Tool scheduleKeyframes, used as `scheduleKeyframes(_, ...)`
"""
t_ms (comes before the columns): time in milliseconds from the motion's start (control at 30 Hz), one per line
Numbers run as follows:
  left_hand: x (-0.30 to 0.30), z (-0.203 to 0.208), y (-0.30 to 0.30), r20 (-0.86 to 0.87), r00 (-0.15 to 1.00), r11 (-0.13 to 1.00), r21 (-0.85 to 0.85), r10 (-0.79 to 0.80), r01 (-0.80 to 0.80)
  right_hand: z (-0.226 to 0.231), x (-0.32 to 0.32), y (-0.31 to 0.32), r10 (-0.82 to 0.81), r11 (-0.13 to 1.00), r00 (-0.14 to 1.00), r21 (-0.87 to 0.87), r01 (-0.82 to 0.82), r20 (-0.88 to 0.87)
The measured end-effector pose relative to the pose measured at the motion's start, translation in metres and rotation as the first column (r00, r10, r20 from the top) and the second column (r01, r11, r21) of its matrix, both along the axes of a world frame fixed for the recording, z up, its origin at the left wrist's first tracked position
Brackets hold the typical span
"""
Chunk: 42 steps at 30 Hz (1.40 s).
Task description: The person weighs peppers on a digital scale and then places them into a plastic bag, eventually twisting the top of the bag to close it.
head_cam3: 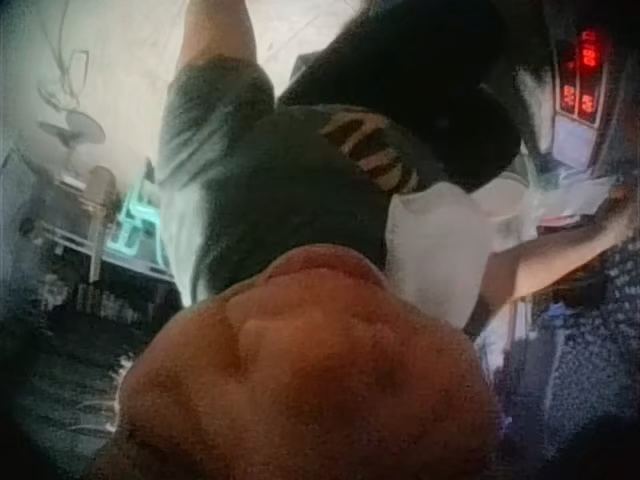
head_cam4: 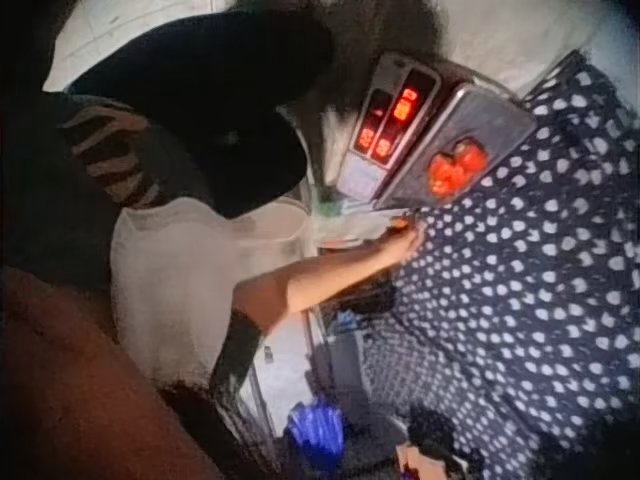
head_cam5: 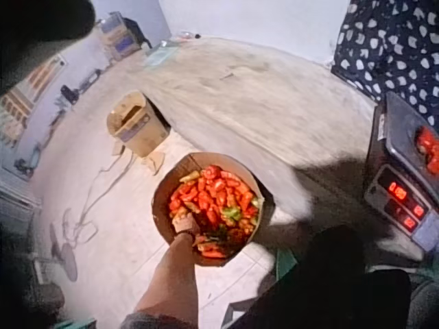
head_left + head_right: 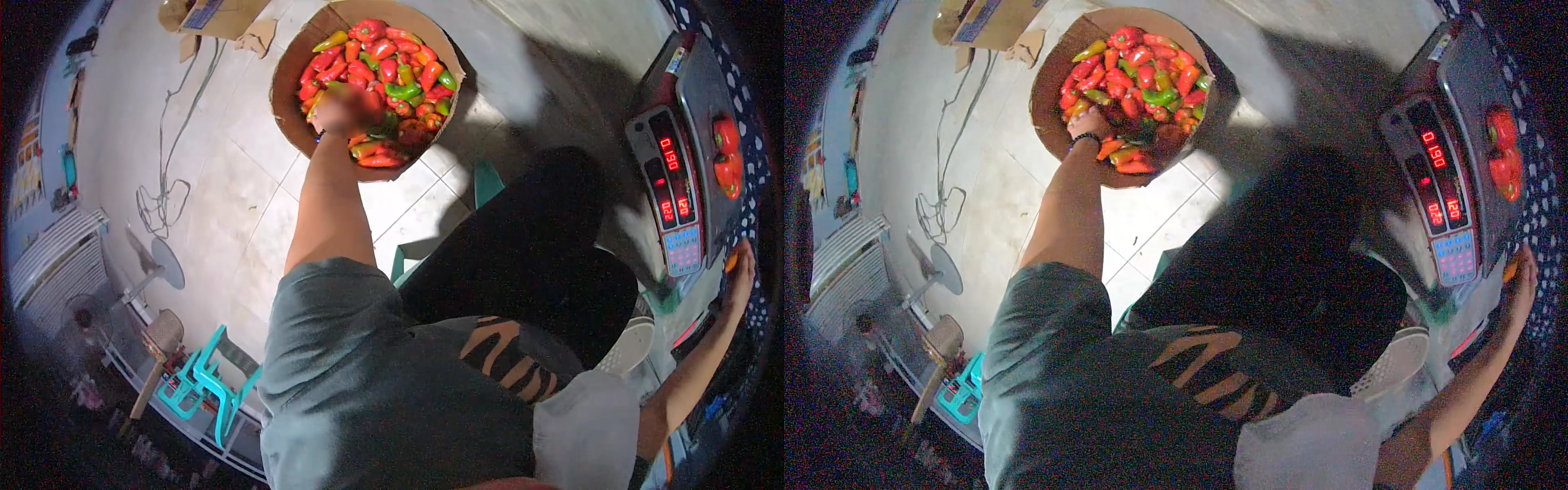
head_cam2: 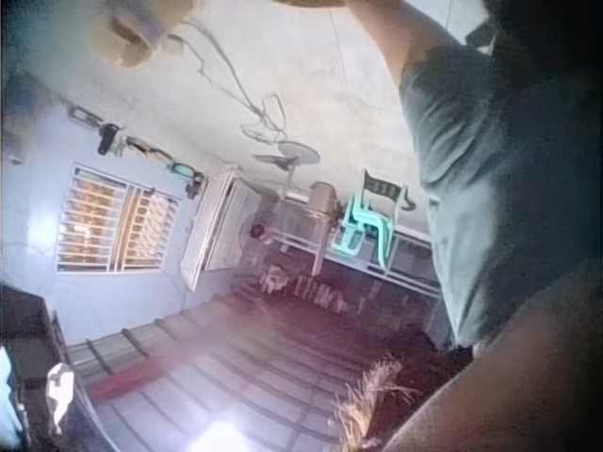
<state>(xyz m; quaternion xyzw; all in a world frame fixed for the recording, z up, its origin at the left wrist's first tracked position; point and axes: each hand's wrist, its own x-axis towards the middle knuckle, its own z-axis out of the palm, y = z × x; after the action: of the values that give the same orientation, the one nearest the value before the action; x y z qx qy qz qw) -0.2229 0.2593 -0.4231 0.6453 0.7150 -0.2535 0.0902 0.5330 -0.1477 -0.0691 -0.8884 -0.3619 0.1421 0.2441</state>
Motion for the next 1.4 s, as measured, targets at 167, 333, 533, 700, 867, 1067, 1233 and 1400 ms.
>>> scheduleKeyframes(167,-0.016,-0.008,0.013,0.058,0.997,0.998,0.011,0.056,-0.057,0.020,-0.156,-0.050,-0.180,0.975,0.873,0.037,0.220,-0.452)
scheduleKeyframes(333,-0.001,0.050,0.008,0.807,0.345,0.867,-0.373,0.479,-0.330,-0.013,-0.252,-0.106,-0.339,0.905,0.732,0.007,0.424,-0.591)
scheduleKeyframes(533,0.083,0.193,-0.030,0.837,-0.244,0.847,-0.523,0.490,-0.093,-0.027,-0.314,-0.072,-0.304,0.943,0.793,-0.049,0.329,-0.528)
scheduleKeyframes(700,0.204,0.279,-0.047,0.672,-0.419,0.784,-0.443,0.611,0.434,-0.074,-0.320,-0.097,-0.201,0.955,0.951,0.168,0.244,-0.237)
scheduleKeyframes(867,0.321,0.335,-0.065,0.689,-0.310,0.649,-0.304,0.656,0.697,-0.069,-0.345,-0.091,-0.186,0.944,0.982,0.270,0.187,-0.030)
scheduleKeyframes(1067,0.431,0.384,-0.110,0.752,-0.238,0.565,-0.209,0.615,0.798,-0.086,-0.338,-0.101,-0.261,0.889,0.959,0.415,0.193,0.112)
scheduleKeyframes(1233,0.488,0.388,-0.141,0.945,-0.324,0.802,0.169,0.033,0.572,-0.092,-0.338,-0.107,-0.264,0.826,0.960,0.536,0.177,0.090)
scheduleKeyframes(1400,0.502,0.363,-0.155,0.223,-0.150,0.164,0.930,-0.963,0.328,-0.092,-0.334,-0.108,-0.273,0.826,0.959,0.530,0.191,0.079)
